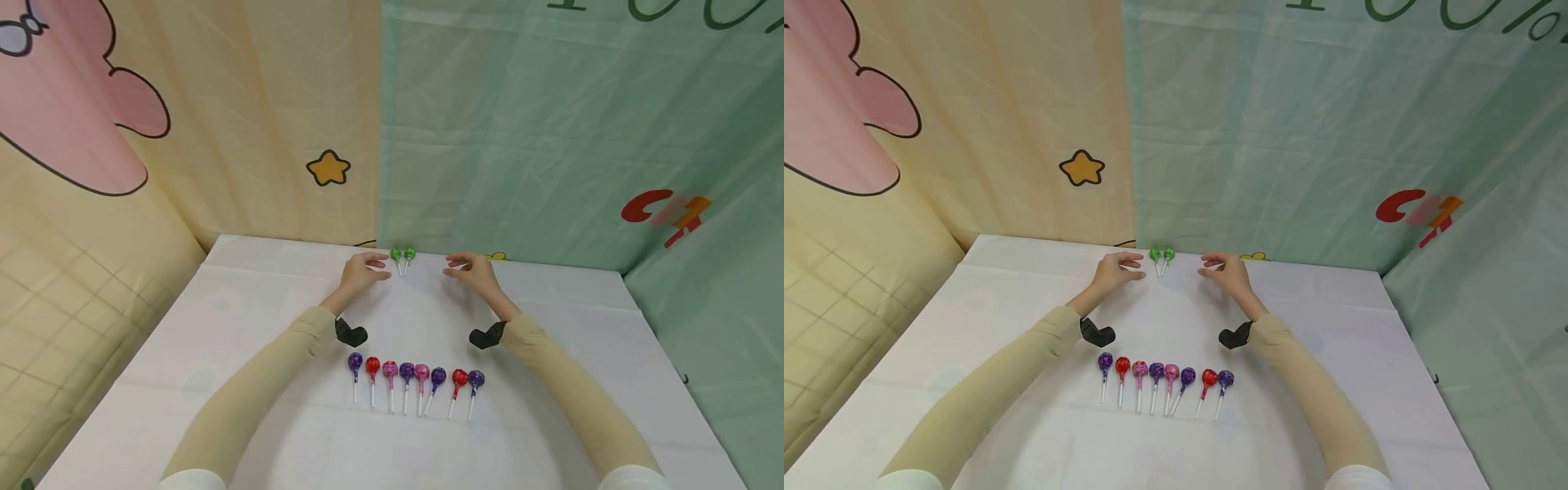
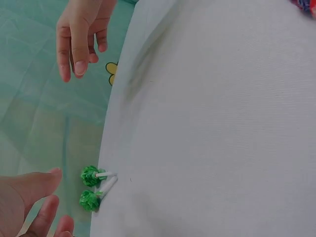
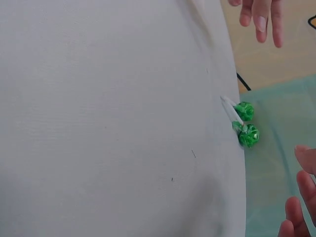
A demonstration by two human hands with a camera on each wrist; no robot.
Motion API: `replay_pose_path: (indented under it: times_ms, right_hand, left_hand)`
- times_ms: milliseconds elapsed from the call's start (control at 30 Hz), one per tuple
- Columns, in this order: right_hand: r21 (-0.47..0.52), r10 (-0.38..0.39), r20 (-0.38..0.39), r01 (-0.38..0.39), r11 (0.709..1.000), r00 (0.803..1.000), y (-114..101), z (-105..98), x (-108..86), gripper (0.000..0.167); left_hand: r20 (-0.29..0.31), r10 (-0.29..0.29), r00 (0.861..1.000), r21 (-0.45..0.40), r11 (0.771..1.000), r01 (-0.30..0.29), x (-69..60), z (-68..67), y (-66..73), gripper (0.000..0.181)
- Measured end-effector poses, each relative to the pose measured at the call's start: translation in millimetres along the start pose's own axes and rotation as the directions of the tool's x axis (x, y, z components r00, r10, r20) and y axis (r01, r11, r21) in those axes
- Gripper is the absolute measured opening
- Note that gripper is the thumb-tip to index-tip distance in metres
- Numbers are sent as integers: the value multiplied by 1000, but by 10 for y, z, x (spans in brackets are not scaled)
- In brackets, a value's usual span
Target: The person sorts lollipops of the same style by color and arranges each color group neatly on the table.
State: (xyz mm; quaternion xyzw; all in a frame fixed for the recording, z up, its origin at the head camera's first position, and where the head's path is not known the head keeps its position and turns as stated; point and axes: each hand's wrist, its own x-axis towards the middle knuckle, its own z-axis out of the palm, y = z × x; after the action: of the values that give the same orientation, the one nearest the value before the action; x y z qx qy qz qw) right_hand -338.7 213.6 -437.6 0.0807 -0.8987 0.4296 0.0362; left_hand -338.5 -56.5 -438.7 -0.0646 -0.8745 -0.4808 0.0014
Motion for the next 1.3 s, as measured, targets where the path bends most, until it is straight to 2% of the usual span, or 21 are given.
replay_pose_path:
  times_ms: [367, 633, 733, 833, 900, 967, 1100, 1300]
  right_hand:
    - [-9, -14, -8, 14, 1000, 1000, 19, -38, -352, 29]
    - [-23, -108, 5, 108, 994, 994, 29, -28, -640, 22]
    - [-29, -126, 17, 126, 992, 992, 38, -31, -754, 20]
    - [-36, -145, 41, 147, 989, 989, 41, -47, -859, 20]
    - [-37, -151, 51, 153, 987, 987, 43, -58, -926, 19]
    - [-40, -153, 58, 155, 987, 987, 49, -73, -996, 19]
    - [-46, -146, 57, 149, 988, 988, 76, -94, -1128, 17]
    - [-70, -147, 49, 151, 986, 988, 150, -122, -1323, 17]
  left_hand:
    - [51, 40, 998, -33, 999, -38, -357, -71, -30, 39]
    - [82, 57, 995, -63, 997, -51, -645, -98, -85, 39]
    - [87, 89, 992, -82, 993, -81, -745, -111, -115, 38]
    - [76, 149, 986, -95, 985, -142, -844, -148, -138, 37]
    - [75, 164, 984, -104, 982, -156, -905, -170, -147, 37]
    - [90, 154, 984, -103, 984, -145, -960, -183, -157, 37]
    - [128, 95, 987, -92, 992, -83, -1054, -194, -181, 39]
    - [131, 63, 989, -74, 996, -53, -1195, -226, -234, 37]
